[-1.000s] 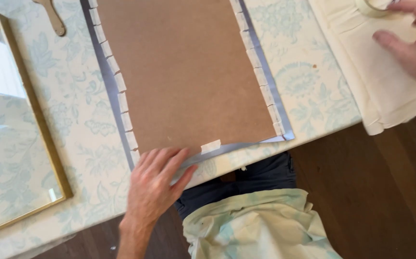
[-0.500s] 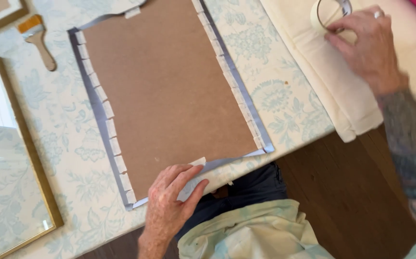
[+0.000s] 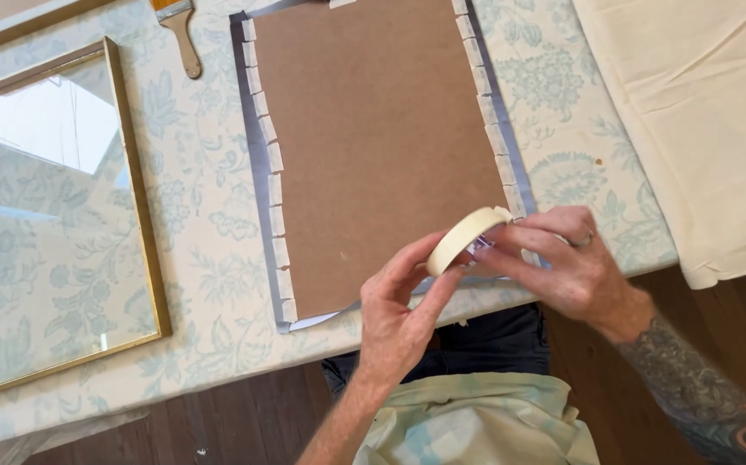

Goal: Applying adhesive tape to the edges of a backing board and folding fabric over it to finish the edges for a framed piece.

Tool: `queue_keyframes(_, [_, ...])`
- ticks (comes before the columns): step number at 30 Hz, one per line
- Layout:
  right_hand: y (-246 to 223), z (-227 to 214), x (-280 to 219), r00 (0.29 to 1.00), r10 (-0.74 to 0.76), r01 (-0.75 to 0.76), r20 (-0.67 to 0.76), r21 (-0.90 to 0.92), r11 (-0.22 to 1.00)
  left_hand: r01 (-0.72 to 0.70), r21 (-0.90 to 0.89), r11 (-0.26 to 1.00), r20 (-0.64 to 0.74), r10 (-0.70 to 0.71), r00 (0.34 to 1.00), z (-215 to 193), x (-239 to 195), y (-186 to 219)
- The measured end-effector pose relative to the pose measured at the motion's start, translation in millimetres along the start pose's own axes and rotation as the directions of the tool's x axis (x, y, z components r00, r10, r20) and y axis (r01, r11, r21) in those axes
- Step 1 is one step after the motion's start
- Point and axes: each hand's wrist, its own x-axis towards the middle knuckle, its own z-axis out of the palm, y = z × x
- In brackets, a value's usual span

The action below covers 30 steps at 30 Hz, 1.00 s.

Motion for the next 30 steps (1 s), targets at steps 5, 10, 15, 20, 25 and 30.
queue_keyframes(5, [-9.4,2.6,-24.1,0.901,0.433,-0.38,0.026,0.526,0.761,0.026,-0.162,0.986,0.031,-0.021,0.999,-28.9,-12.0,-16.4])
queue_keyframes(10, [-5.0,-19.5,30.2,0.8,0.457,-0.592,0.388,0.635,0.496,0.331,-0.352,0.875,0.077,-0.325,0.942,-34.6,3.8,0.7])
queue_keyframes(15, [-12.3,-18.4,60.1,0.754,0.403,-0.656,0.518,0.585,0.477,0.514,-0.362,0.778,0.045,-0.536,0.843,-38.5,11.6,2.5])
queue_keyframes(20, [-23.5,-6.7,65.8,0.684,0.548,-0.69,0.482,0.671,0.271,0.506,-0.497,0.705,0.044,-0.562,0.826,-47.1,14.4,-5.8])
queue_keyframes(25, [-29.1,12.5,70.7,0.658,0.605,-0.697,0.447,0.666,0.265,0.201,0.065,0.978,-0.199,-0.184,0.963,-44.3,11.1,9.8])
queue_keyframes(30, [-36.7,34.3,72.3,0.651,0.643,-0.714,0.404,0.615,0.336,-0.347,0.695,0.63,0.151,0.345,0.926,-38.5,1.8,2.6])
